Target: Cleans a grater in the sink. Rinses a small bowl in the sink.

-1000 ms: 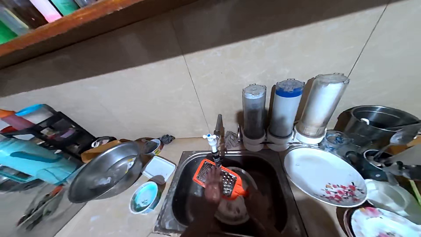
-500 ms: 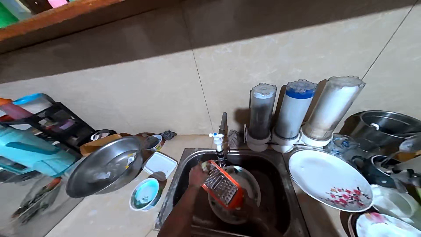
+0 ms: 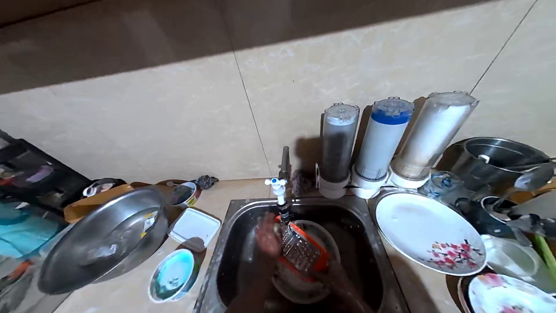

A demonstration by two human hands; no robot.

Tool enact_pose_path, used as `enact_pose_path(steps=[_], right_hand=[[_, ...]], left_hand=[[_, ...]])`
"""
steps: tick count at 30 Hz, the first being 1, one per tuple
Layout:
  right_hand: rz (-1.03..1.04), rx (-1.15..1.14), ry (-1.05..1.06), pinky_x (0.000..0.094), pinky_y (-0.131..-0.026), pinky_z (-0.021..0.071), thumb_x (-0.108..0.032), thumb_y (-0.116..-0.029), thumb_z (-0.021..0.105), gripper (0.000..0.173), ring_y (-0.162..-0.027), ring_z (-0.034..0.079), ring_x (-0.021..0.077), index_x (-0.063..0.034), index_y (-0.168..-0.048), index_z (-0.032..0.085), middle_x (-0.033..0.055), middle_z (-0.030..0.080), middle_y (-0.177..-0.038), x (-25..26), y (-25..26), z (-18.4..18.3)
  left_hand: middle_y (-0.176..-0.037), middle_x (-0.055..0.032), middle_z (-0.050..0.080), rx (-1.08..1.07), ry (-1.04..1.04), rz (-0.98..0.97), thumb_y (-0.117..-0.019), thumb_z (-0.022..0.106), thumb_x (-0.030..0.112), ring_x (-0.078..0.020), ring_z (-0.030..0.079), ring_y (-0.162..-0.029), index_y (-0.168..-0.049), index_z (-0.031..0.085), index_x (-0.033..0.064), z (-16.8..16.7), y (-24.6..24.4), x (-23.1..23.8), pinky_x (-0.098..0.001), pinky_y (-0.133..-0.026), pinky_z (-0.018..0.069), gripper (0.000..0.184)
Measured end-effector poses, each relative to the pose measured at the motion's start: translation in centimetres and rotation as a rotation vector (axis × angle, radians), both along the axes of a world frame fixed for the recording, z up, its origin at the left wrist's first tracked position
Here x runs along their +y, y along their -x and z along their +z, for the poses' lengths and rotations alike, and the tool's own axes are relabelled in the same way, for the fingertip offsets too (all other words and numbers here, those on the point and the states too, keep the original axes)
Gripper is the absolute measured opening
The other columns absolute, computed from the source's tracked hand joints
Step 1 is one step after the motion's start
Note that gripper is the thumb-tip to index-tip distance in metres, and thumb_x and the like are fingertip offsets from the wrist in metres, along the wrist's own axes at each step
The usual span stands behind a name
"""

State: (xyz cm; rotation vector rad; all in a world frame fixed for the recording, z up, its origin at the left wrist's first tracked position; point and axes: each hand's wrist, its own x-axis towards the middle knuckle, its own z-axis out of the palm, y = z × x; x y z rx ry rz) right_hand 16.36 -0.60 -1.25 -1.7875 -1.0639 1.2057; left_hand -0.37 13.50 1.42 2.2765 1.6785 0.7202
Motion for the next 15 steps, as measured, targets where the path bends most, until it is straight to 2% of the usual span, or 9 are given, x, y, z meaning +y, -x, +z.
enact_pose_path(steps=[3,5,6,8,9,10,12,13,15], right_hand=[[0.152,0.003,-0.036,0.0508,-0.105,0.0472,-0.02,-0.0733,0.09,0.107,-0.123,0.059,0.0374,0.0018,-0.156,0.026,0.03,0.056,-0.136,-0.1,0.6,-0.6],[0.282,-0.098,-0.048,0.0583,-0.107,0.0455,-0.021,-0.0675,0.095,0.132,-0.131,0.053,0.0455,-0.0143,-0.165,0.007,0.0316,0.043,-0.15,0.2,0.5,-0.3],[0.335,-0.141,-0.061,0.0596,-0.107,0.0455,-0.02,-0.0688,0.094,0.126,-0.132,0.05,0.0473,-0.0194,-0.165,0.014,0.0316,0.039,-0.153,0.3,0.4,0.0],[0.422,-0.207,-0.109,0.0605,-0.106,0.0458,-0.012,-0.0769,0.087,0.098,-0.13,0.051,0.0494,-0.0213,-0.16,0.036,0.0331,0.04,-0.15,0.4,0.1,-0.2],[0.453,-0.211,-0.135,0.0616,-0.106,0.0445,-0.006,-0.0819,0.081,0.086,-0.128,0.052,0.0499,-0.0198,-0.157,0.041,0.0341,0.046,-0.145,0.6,0.1,-0.4],[0.454,-0.184,-0.155,0.0597,-0.106,0.0448,-0.005,-0.0876,0.074,0.074,-0.124,0.057,0.0466,-0.0172,-0.155,0.046,0.0317,0.055,-0.138,0.7,0.1,-0.5],[0.361,-0.007,-0.1,0.0451,-0.093,0.054,-0.016,-0.1004,0.063,0.045,-0.102,0.069,0.0286,-0.0101,-0.145,0.057,0.0192,0.069,-0.118,0.7,0.6,-0.3],[0.268,0.139,-0.027,0.0349,-0.073,0.0557,-0.023,-0.1022,0.062,0.035,-0.078,0.066,0.0181,-0.0046,-0.132,0.061,0.0113,0.068,-0.096,0.8,1.1,-0.4],[0.125,0.354,0.154,0.0308,-0.062,0.0531,-0.031,-0.0999,0.066,0.036,-0.064,0.061,0.0131,-0.0033,-0.122,0.059,0.0054,0.065,-0.082,1.2,1.4,0.1]], left_hand=[[-0.139,-0.0293,0.058,0.097,0.503,0.174,-0.1093,0.047,0.034,-0.0445,0.055,-0.133,-0.143,0.054,-0.0015,4.6,1.9,1.8,-0.0581,-0.112,0.0412,0.049],[-0.141,-0.0281,0.057,0.178,0.718,0.082,-0.1089,0.046,0.04,-0.0418,0.053,-0.135,-0.141,0.055,-0.0017,5.3,3.7,3.2,-0.0576,-0.115,0.0387,0.054],[-0.137,-0.0258,0.06,0.143,0.781,0.038,-0.1087,0.047,0.04,-0.038,0.057,-0.13,-0.139,0.057,-0.0012,5.5,4.8,3.9,-0.0552,-0.112,0.0419,0.052],[-0.1,-0.0133,0.065,-0.135,0.857,0.03,-0.1095,0.047,0.031,-0.0211,0.063,-0.088,-0.121,0.063,-0.0004,5.8,7.2,4.8,-0.0391,-0.082,0.0534,0.036],[-0.084,-0.0054,0.062,-0.358,0.894,0.043,-0.1114,0.04,0.027,-0.0131,0.06,-0.07,-0.112,0.061,0.0021,6.2,8.1,5.1,-0.0301,-0.066,0.0536,0.032],[-0.083,-0.0047,0.064,-0.572,0.904,0.086,-0.1128,0.035,0.028,-0.0118,0.06,-0.065,-0.114,0.059,0.001,6.9,8.8,5.2,-0.0282,-0.061,0.0536,0.036],[-0.101,-0.0117,0.069,-0.755,0.725,0.177,-0.113,0.037,0.027,-0.0168,0.068,-0.08,-0.128,0.055,-0.0024,7.8,8.5,4.9,-0.0335,-0.075,0.0588,0.038],[-0.114,-0.0163,0.068,-0.692,0.582,0.17,-0.1119,0.042,0.025,-0.0196,0.069,-0.093,-0.134,0.055,-0.0043,7.3,7.7,4.4,-0.0359,-0.085,0.0575,0.038],[-0.135,-0.0245,0.063,-0.435,0.39,0.039,-0.1081,0.051,0.022,-0.0312,0.064,-0.122,-0.143,0.052,-0.0043,5.9,4.7,1.4,-0.0459,-0.108,0.0486,0.044]])
